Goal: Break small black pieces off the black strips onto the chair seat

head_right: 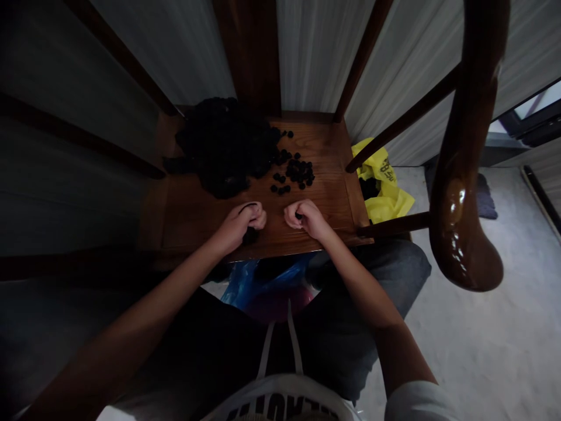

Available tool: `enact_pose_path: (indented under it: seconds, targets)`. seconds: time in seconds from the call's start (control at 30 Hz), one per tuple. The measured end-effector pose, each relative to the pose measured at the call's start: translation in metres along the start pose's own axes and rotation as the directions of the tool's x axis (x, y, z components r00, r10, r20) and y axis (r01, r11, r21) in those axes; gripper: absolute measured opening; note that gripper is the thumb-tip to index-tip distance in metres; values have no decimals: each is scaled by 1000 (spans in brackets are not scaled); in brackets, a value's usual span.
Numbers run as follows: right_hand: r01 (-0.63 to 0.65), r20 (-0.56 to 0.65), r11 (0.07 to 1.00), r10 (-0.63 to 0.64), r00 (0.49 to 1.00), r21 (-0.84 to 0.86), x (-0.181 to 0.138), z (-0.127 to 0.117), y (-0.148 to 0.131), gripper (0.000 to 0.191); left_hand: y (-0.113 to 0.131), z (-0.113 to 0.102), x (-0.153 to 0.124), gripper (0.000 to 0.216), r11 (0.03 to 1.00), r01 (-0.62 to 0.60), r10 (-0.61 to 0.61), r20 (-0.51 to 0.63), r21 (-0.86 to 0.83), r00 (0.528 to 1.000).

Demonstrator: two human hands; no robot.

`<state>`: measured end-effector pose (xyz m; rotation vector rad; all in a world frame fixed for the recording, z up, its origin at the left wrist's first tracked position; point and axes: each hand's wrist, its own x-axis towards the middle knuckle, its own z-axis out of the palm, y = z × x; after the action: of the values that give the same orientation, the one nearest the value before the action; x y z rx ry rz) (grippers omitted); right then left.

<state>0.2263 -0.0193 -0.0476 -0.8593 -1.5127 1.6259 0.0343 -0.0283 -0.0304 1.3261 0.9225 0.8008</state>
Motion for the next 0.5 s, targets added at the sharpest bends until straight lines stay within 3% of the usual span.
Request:
enact_pose_path:
  seconds: [0.07, 0.13, 0.23, 0.33, 0.43, 0.5]
  targets:
    - [21, -180, 983, -54, 982, -183, 1, -1, 0, 30, 1, 0, 0, 27, 999, -32, 34, -65, 29, 997]
    - [34, -343, 885, -215, 915, -464, 2, -2, -1, 21, 1, 1, 1, 25, 998, -33, 38, -94, 56, 995]
    - [14, -370, 653, -446, 815, -757, 6, -4, -2, 15, 0, 3, 2, 22, 998, 57, -58, -150, -14, 987]
    - [-51, -347, 538, -465, 814, -841, 14, -10, 2, 19, 0, 1, 2, 6, 959, 206, -230, -115, -193, 966]
    - [-92, -347, 523, -413, 842, -847, 22, -15, 6, 30, 3, -4, 0, 15, 865, 352, -374, 11, -357, 928]
    - [-104, -351, 532, -387, 853, -840, 25, -16, 7, 35, 6, -8, -1, 18, 795, 398, -433, 31, -459, 901]
